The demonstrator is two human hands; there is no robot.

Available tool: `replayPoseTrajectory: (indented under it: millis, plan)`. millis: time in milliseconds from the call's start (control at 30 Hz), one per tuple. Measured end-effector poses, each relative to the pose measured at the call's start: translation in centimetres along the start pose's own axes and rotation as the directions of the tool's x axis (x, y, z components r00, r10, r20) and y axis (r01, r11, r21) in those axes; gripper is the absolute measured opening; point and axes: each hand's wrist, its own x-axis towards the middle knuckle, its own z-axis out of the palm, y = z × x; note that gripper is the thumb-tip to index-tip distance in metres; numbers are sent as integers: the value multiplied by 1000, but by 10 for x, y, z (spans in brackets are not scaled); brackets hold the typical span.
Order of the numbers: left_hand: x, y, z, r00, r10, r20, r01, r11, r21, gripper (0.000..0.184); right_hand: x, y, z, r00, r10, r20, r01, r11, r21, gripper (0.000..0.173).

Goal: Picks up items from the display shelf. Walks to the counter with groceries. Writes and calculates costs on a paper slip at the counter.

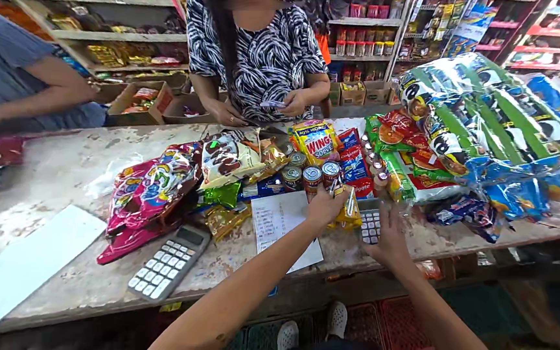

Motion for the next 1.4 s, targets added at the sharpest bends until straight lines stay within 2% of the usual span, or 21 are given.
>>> replayPoseTrajectory:
  millis: [167, 300, 367, 467, 567, 600, 700, 800, 833, 867, 933, 967, 1000, 1033, 1133, 1167, 1233, 1300, 1333, 1367, 1400]
  plan:
    - [0, -4, 13, 996, 55, -72, -49, 995, 90, 92, 0, 8, -2, 999, -35, 35, 36, 999, -40, 141]
    - [-5, -15, 9, 990, 104, -92, -105, 994, -5, 100, -1, 58, -8, 997, -34, 67, 39, 996, -77, 137]
    - [-17, -15, 4, 991, 111, -77, -117, 989, -88, 98, -4, 70, -8, 997, -37, 71, 46, 992, -121, 129]
    - [-47, -11, -13, 996, 53, -67, -67, 973, -223, 71, -7, 64, -17, 994, -101, 40, 105, 989, -109, 109]
    - [-75, -14, -17, 987, 48, -151, -119, 853, -508, 38, -21, 20, -36, 985, -171, -3, 169, 971, 168, 65]
    - [-81, -16, -14, 982, 96, -160, -172, 805, -568, 38, -29, -1, -38, 976, -216, 27, 201, 944, 263, 54]
    - [-97, -22, 1, 931, 338, -137, -349, 722, -598, 46, -54, -50, -20, 902, -398, 168, 274, 826, 492, 46]
    - [-104, -31, -2, 779, 624, -62, -569, 661, -489, 52, -57, -68, -2, 888, -451, 86, 344, 778, 526, 10]
    - [-104, -39, -11, 735, 678, -27, -621, 656, -429, 60, -55, -69, -2, 890, -452, 59, 352, 763, 543, 9]
    - [-104, -50, -23, 715, 699, -6, -661, 674, -330, 77, -52, -70, -4, 899, -435, 46, 332, 747, 576, 11]
    - [-103, -85, -56, 735, 677, 40, -678, 735, 27, 115, -45, -73, -3, 934, -357, -6, 259, 666, 700, 15]
    - [-102, -106, -72, 769, 635, 75, -635, 744, 207, 122, -43, -75, -1, 942, -334, -34, 248, 624, 741, 17]
    - [-101, -127, -86, 807, 583, 95, -582, 757, 299, 119, -42, -79, 4, 949, -310, -51, 233, 587, 775, 18]
    - [-101, -147, -97, 833, 544, 100, -544, 772, 328, 108, -42, -84, 12, 955, -293, -53, 216, 558, 801, 17]
    - [-103, -183, -114, 802, 597, 13, -578, 772, 265, 44, -41, -93, 50, 938, -347, -10, 227, 590, 775, 25]
    - [-104, -184, -118, 794, 608, 3, -591, 769, 243, 32, -41, -91, 65, 923, -385, -2, 268, 638, 722, 28]
    - [-101, -182, -123, 779, 626, 16, -610, 752, 249, 22, -45, -86, 84, 894, -448, 29, 340, 719, 606, 38]
    - [-97, -182, -126, 740, 670, 54, -653, 697, 295, 20, -48, -86, 86, 873, -481, 80, 352, 736, 578, 67]
    - [-96, -184, -126, 703, 707, 71, -690, 655, 310, 19, -50, -86, 84, 862, -495, 107, 354, 741, 571, 73]
    - [-97, -187, -126, 660, 747, 75, -726, 610, 317, 18, -52, -87, 82, 850, -511, 127, 361, 741, 566, 69]
    - [-100, -189, -128, 627, 776, 66, -752, 581, 310, 18, -55, -88, 80, 839, -529, 126, 379, 734, 563, 57]
